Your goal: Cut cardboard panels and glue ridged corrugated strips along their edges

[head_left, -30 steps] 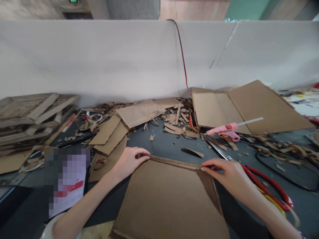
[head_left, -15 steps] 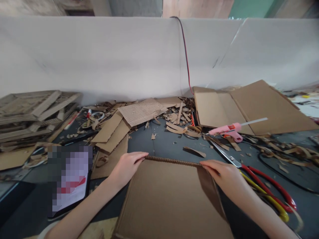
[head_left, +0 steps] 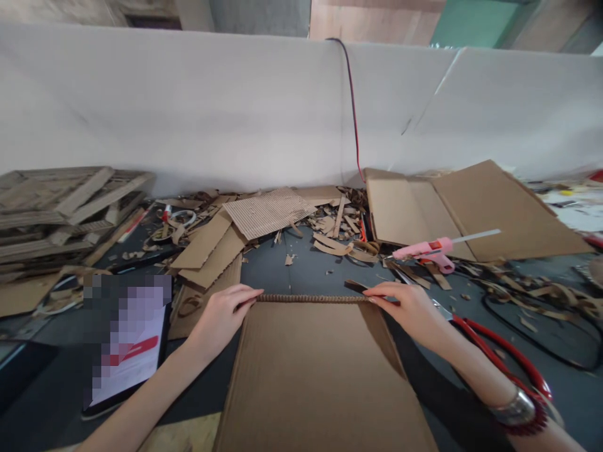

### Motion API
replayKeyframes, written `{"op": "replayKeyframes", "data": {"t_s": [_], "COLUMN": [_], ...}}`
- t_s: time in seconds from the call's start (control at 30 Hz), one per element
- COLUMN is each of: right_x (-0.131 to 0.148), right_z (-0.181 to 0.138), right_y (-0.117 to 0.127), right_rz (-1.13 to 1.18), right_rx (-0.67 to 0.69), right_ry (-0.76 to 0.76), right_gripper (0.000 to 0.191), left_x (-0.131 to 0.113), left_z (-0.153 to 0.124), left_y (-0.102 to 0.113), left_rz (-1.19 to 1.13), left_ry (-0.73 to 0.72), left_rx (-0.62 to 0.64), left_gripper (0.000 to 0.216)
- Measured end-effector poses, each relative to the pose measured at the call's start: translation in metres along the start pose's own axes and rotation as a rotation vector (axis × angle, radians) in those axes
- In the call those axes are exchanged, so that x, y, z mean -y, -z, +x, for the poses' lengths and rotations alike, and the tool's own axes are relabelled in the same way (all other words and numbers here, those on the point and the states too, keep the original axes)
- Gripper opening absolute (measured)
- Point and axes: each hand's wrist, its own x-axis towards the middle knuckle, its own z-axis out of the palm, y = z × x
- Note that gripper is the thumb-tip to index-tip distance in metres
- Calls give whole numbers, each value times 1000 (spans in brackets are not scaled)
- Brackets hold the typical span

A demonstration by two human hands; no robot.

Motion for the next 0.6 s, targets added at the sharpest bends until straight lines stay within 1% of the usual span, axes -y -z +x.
{"op": "replayKeyframes", "data": {"t_s": [0.27, 0.6], "right_x": [-4, -3], "right_z": [0, 0], "right_y": [5, 1], "right_rz": [37, -12], "right_rx": [60, 46], "right_ry": [4, 60], "right_gripper": [21, 25], "left_x": [0, -1], "left_z": [2, 2], "left_y": [1, 1], "left_rz": [-2, -38], "left_ry": [9, 16], "left_rx": [-4, -2], "left_gripper": [27, 27]}}
